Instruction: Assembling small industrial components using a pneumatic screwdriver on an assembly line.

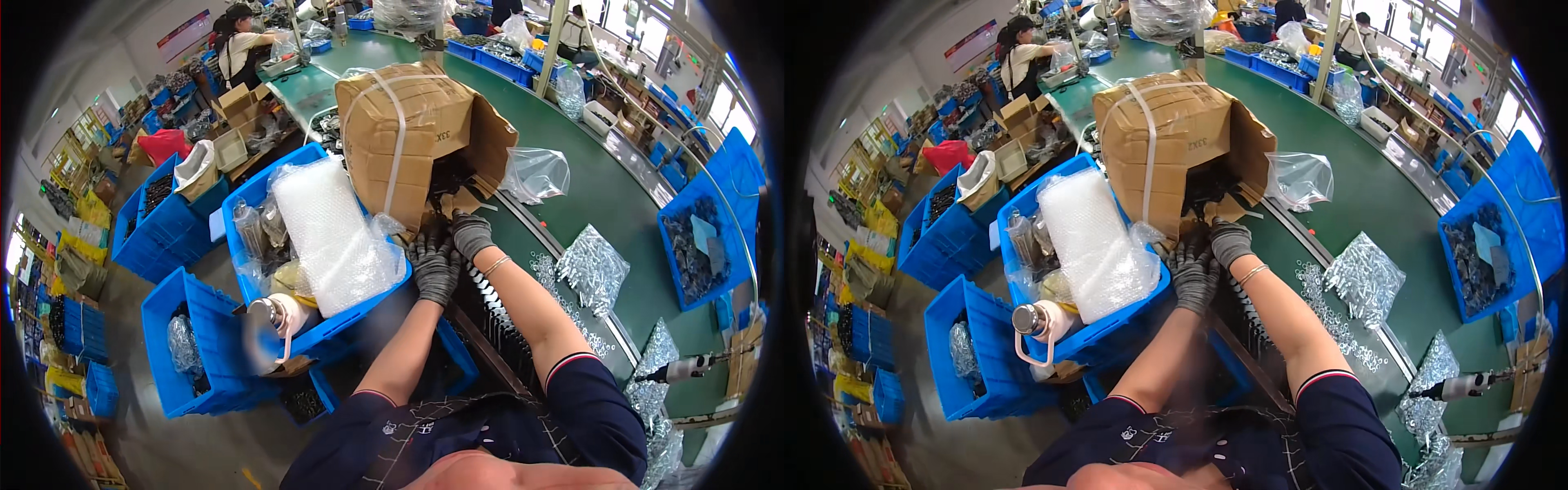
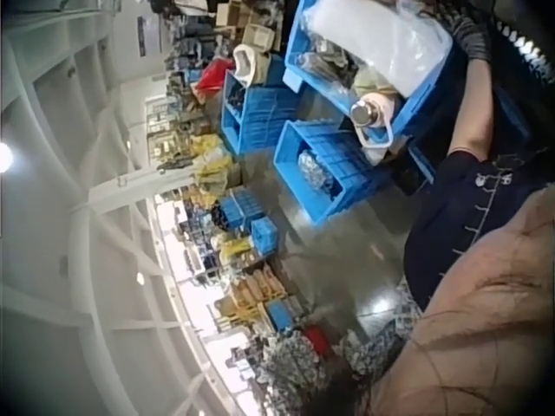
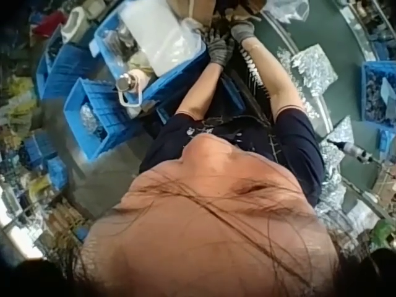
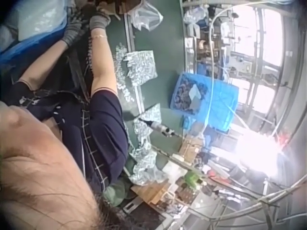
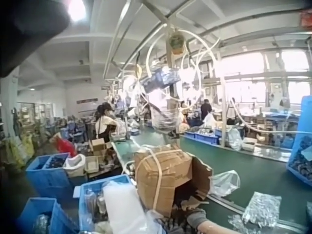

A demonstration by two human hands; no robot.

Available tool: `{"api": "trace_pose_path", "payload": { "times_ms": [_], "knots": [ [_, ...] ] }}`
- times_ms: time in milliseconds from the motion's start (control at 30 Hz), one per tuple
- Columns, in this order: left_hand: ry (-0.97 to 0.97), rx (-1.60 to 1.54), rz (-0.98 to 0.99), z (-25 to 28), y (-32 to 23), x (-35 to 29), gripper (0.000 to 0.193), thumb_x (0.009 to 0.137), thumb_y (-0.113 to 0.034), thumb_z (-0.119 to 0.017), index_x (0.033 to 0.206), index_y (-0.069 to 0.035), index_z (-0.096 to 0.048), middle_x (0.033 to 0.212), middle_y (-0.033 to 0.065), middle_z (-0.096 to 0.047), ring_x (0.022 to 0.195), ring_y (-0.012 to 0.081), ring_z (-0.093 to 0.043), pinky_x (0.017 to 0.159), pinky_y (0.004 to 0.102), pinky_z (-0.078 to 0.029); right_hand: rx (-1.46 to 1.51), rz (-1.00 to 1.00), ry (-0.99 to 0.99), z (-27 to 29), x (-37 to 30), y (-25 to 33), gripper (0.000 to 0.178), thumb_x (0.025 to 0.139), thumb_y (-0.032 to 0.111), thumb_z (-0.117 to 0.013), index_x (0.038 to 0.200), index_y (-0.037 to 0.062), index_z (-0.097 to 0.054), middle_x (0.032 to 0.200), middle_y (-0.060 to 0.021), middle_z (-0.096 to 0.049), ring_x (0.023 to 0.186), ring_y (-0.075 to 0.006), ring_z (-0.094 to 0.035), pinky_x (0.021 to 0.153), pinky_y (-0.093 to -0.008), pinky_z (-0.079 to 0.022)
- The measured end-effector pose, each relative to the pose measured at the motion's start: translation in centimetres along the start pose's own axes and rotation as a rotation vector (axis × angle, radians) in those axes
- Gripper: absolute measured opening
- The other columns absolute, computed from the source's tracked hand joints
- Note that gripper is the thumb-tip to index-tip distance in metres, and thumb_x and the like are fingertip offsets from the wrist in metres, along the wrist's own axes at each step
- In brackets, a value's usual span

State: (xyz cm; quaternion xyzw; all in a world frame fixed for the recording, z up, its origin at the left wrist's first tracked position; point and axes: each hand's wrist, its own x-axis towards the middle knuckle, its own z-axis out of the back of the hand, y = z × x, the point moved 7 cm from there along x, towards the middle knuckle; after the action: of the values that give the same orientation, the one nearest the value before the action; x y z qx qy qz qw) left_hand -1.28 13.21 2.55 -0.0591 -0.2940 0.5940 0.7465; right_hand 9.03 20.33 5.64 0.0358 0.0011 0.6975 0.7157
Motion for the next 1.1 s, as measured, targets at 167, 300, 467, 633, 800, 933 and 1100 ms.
{"api": "trace_pose_path", "payload": {
  "times_ms": [167, 300, 467, 633, 800, 933, 1100],
  "knots": [
    [-0.053, -0.029, -0.028, 0.6, -0.4, 0.0, 0.047, 0.083, -0.039, -0.051, 0.125, -0.022, -0.059, 0.142, 0.0143, -0.04, 0.135, 0.0364, -0.026, 0.112, 0.0522, -0.007, 0.013, 0.091, 0.038, 0.3, -0.2, 0.1, 0.025, 0.082, 0.024, -0.061, 0.1, 0.0061, -0.062, 0.097, -0.0152, -0.067, 0.089, -0.0326, -0.065, 0.07, -0.0424, -0.053],
    [-0.049, -0.035, -0.036, 0.9, -0.6, 0.3, 0.046, 0.082, -0.038, -0.051, 0.124, -0.021, -0.06, 0.141, 0.0142, -0.04, 0.135, 0.036, -0.026, 0.112, 0.0521, -0.007, -0.019, 0.106, 0.054, 1.1, -0.3, 0.2, 0.024, 0.08, 0.022, -0.062, 0.099, 0.0072, -0.062, 0.096, -0.0146, -0.068, 0.088, -0.0325, -0.066, 0.068, -0.0427, -0.053],
    [-0.033, -0.045, -0.049, 0.8, -0.5, 0.5, 0.047, 0.082, -0.038, -0.052, 0.125, -0.021, -0.059, 0.141, 0.0145, -0.04, 0.135, 0.0356, -0.026, 0.112, 0.0523, -0.007, -0.164, 0.106, 0.029, 2.7, -1.2, 1.5, 0.018, 0.082, 0.015, -0.056, 0.096, 0.0105, -0.066, 0.094, -0.0118, -0.069, 0.089, -0.028, -0.067, 0.067, -0.0412, -0.053],
    [0.0, -0.016, 0.002, 0.6, -0.3, 0.3, 0.046, 0.082, -0.037, -0.053, 0.124, -0.021, -0.06, 0.142, 0.0144, -0.039, 0.136, 0.0357, -0.025, 0.112, 0.0525, -0.007, -0.212, 0.121, 0.086, 1.8, -1.1, 1.4, 0.02, 0.083, 0.017, -0.056, 0.099, 0.0115, -0.067, 0.096, -0.011, -0.07, 0.09, -0.0269, -0.068, 0.069, -0.041, -0.053],
    [-0.012, -0.05, 0.001, 0.8, -0.6, 0.3, 0.046, 0.081, -0.036, -0.053, 0.124, -0.021, -0.06, 0.144, 0.0144, -0.037, 0.136, 0.0363, -0.025, 0.112, 0.0527, -0.007, -0.147, 0.069, 0.055, 0.7, -0.1, 0.8, 0.023, 0.083, 0.02, -0.057, 0.102, 0.0109, -0.067, 0.096, -0.0123, -0.069, 0.088, -0.0289, -0.068, 0.069, -0.0413, -0.053],
    [-0.01, -0.061, -0.013, 1.2, -0.6, 0.3, 0.045, 0.081, -0.036, -0.054, 0.123, -0.021, -0.06, 0.145, 0.014, -0.036, 0.136, 0.0367, -0.025, 0.112, 0.0529, -0.007, -0.008, 0.01, 0.07, 1.3, 0.2, 0.5, 0.023, 0.081, 0.022, -0.06, 0.1, 0.0096, -0.065, 0.093, -0.0134, -0.069, 0.085, -0.0311, -0.067, 0.066, -0.0419, -0.053],
    [-0.024, -0.066, -0.021, 1.3, -0.4, 0.2, 0.045, 0.08, -0.036, -0.056, 0.122, -0.022, -0.061, 0.144, 0.0134, -0.038, 0.135, 0.0368, -0.027, 0.112, 0.0531, -0.008, -0.003, 0.063, 0.12, 1.9, -0.7, 0.7, 0.021, 0.08, 0.018, -0.059, 0.097, 0.0093, -0.068, 0.092, -0.0145, -0.069, 0.087, -0.0313, -0.067, 0.069, -0.0414, -0.053]
  ]
}}
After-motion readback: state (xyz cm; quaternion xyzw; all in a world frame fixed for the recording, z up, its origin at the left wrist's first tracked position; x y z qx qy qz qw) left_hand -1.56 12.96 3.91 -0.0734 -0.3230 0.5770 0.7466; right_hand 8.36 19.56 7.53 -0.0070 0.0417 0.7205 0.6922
